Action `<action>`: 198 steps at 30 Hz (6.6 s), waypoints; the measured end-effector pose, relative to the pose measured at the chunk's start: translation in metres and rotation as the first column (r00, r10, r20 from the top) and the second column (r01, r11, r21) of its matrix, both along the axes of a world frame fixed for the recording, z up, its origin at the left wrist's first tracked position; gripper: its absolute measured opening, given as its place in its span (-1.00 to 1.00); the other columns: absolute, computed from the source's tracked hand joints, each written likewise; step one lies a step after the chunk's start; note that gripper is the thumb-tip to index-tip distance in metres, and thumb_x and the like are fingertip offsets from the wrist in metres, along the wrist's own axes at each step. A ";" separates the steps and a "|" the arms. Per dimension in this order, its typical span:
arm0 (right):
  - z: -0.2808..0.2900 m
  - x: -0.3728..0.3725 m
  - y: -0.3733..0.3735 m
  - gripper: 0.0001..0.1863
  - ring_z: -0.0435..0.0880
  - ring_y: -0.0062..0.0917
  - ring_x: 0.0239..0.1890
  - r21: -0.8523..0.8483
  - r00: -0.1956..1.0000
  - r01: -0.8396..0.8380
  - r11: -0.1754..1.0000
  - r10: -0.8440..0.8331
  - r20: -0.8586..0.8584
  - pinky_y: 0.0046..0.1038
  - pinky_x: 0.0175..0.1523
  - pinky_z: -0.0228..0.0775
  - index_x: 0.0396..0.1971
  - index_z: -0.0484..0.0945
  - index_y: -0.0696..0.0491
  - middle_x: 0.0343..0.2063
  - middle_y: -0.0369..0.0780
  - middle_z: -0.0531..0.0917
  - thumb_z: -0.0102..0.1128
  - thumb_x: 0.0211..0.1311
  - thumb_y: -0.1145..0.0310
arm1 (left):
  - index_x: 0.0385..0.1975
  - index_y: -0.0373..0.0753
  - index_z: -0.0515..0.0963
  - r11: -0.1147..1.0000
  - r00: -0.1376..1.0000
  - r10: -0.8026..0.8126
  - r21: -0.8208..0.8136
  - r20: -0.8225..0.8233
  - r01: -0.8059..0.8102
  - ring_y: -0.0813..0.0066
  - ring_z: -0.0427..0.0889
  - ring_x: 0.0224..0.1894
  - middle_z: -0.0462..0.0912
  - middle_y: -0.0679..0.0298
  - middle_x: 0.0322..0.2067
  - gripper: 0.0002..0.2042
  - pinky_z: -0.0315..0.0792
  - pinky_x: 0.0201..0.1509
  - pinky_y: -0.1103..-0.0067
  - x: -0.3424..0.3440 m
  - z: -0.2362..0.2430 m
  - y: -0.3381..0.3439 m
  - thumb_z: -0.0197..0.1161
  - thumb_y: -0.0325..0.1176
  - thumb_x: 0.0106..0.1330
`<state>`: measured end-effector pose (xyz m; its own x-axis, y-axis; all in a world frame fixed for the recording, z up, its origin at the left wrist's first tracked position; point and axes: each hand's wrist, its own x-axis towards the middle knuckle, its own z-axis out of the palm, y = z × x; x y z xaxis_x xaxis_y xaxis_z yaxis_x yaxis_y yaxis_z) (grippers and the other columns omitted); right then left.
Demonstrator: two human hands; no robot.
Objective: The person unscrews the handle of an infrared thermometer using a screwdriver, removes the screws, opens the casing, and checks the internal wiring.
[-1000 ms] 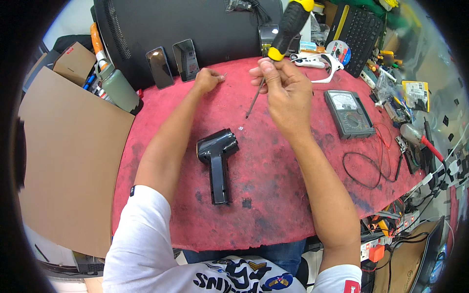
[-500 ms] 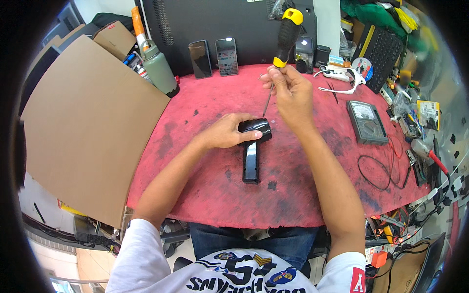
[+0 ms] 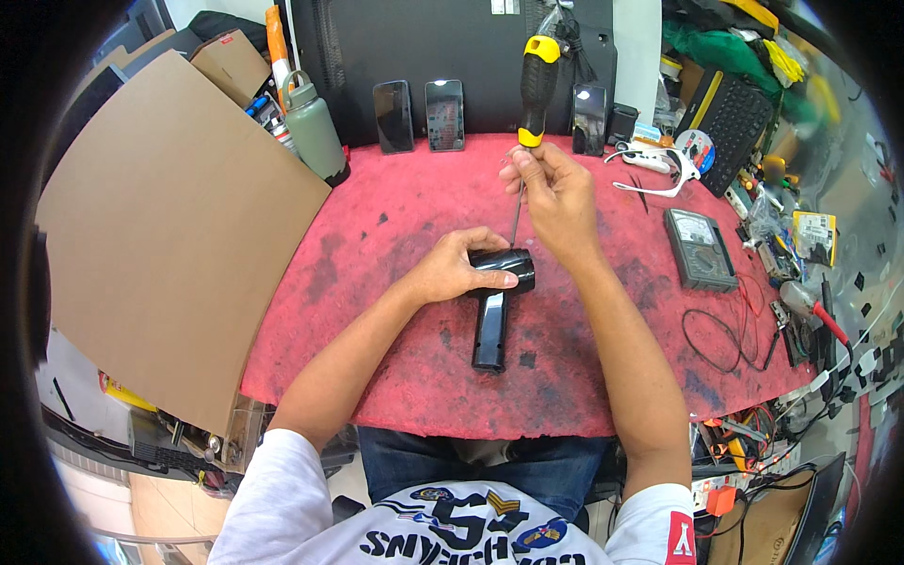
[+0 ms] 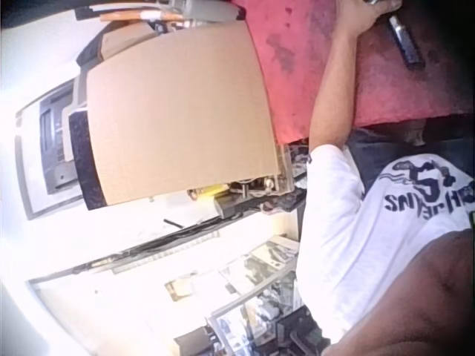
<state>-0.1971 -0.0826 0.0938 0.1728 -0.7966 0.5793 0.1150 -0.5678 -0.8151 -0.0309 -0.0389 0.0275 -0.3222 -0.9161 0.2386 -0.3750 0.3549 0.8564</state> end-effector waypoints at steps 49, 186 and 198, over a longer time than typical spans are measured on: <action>0.143 0.014 -0.018 -0.71 0.63 -0.35 -0.38 -0.522 0.483 -0.079 0.849 -0.425 -0.766 -0.35 -0.23 0.41 -0.32 0.53 0.24 -0.50 -0.09 0.61 0.03 0.16 0.29 | -0.46 -0.39 0.58 0.884 0.966 0.240 -0.388 -0.098 -0.260 0.21 0.56 -0.59 0.55 -0.05 -0.60 -0.83 0.37 -0.47 0.42 -0.026 0.006 -0.006 0.22 -0.38 0.23; -0.034 0.002 0.011 -0.87 0.62 -0.68 -0.46 0.061 0.990 0.086 0.994 -0.092 0.102 -0.66 -0.44 0.43 -0.37 0.54 0.18 -0.48 -0.26 0.66 0.21 0.24 0.42 | -0.09 -0.40 0.48 0.996 0.996 0.029 -0.085 0.083 -0.022 0.25 0.64 -0.27 0.64 0.03 -0.35 -0.31 0.47 -0.16 0.41 -0.016 0.001 -0.008 0.47 0.05 -0.09; -0.032 0.004 0.014 -0.81 0.65 -0.66 -0.44 0.026 0.992 0.104 0.994 -0.106 0.071 -0.64 -0.43 0.44 -0.23 0.56 0.21 -0.44 -0.21 0.69 0.13 0.31 0.39 | 0.02 -0.47 0.42 0.999 0.977 -0.047 -0.005 0.208 0.049 0.11 0.58 -0.04 0.59 -0.08 -0.15 -0.17 0.40 0.08 0.35 -0.006 0.008 -0.001 0.47 0.12 -0.11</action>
